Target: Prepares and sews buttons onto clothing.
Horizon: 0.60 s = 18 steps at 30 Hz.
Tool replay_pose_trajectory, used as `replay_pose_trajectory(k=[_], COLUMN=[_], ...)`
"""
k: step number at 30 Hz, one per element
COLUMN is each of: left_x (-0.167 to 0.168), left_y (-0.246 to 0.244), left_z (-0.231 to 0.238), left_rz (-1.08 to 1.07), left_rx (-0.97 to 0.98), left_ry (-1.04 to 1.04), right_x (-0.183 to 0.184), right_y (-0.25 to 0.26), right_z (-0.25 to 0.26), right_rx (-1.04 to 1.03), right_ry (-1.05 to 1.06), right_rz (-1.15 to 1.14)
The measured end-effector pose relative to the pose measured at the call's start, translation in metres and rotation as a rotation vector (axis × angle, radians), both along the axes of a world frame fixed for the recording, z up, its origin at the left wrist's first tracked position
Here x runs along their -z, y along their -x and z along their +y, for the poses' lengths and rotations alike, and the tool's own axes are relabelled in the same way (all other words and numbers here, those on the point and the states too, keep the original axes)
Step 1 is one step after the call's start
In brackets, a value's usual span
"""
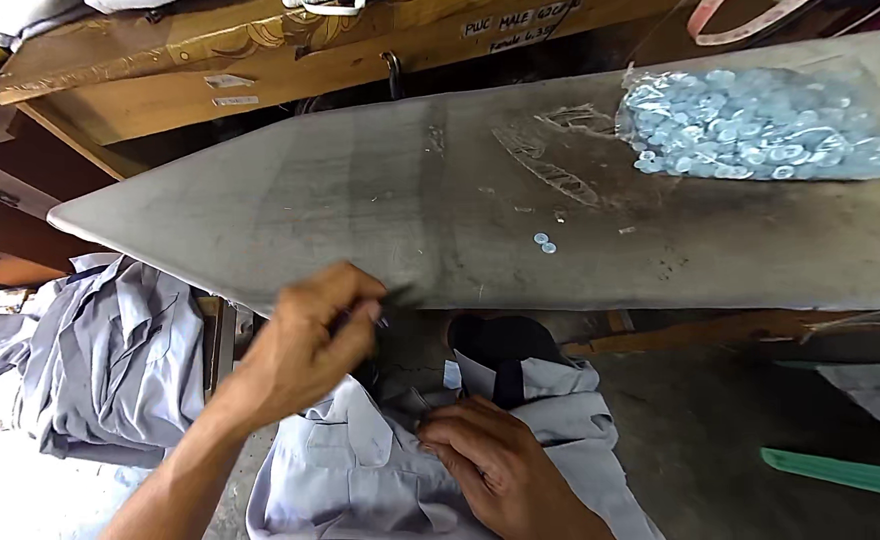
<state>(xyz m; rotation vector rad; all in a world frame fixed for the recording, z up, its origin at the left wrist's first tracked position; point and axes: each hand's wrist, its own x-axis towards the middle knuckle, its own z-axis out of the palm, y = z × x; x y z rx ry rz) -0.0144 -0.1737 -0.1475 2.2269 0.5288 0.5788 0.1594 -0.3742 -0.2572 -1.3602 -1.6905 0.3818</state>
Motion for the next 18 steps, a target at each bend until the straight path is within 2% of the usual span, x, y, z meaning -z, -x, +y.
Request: replay_pose_trajectory(k=[2, 5, 8, 10, 13, 18], left_x=[0.024, 0.057, 0.075, 0.076, 0.077, 0.086], left_y=[0.002, 0.019, 0.038, 0.046, 0.056, 0.062], left_z=[-0.015, -0.033, -0.061, -0.075, -0.084, -0.094], left_rz=[0.037, 0.072, -0.021, -0.064, -0.022, -0.032], left_rx=[0.094, 0.077, 0.007, -0.027, -0.07, -0.082], left_ry=[0.388, 0.628, 0.63, 0.554, 0.414, 0.495], right_x=[-0.001, 0.0, 0.001, 0.0, -0.001, -0.001], right_y=[-0.001, -0.002, 0.001, 0.003, 0.003, 0.0], right_z=[0.0, -0.001, -0.001, 0.002, 0.004, 0.004], right_rx=[-0.011, -0.01, -0.032, -0.061, -0.089, -0.137], right_ry=[-0.001, 0.017, 0.056, 0.08, 0.133, 0.203], right_rz=[0.002, 0.021, 0.002, -0.037, -0.037, -0.085])
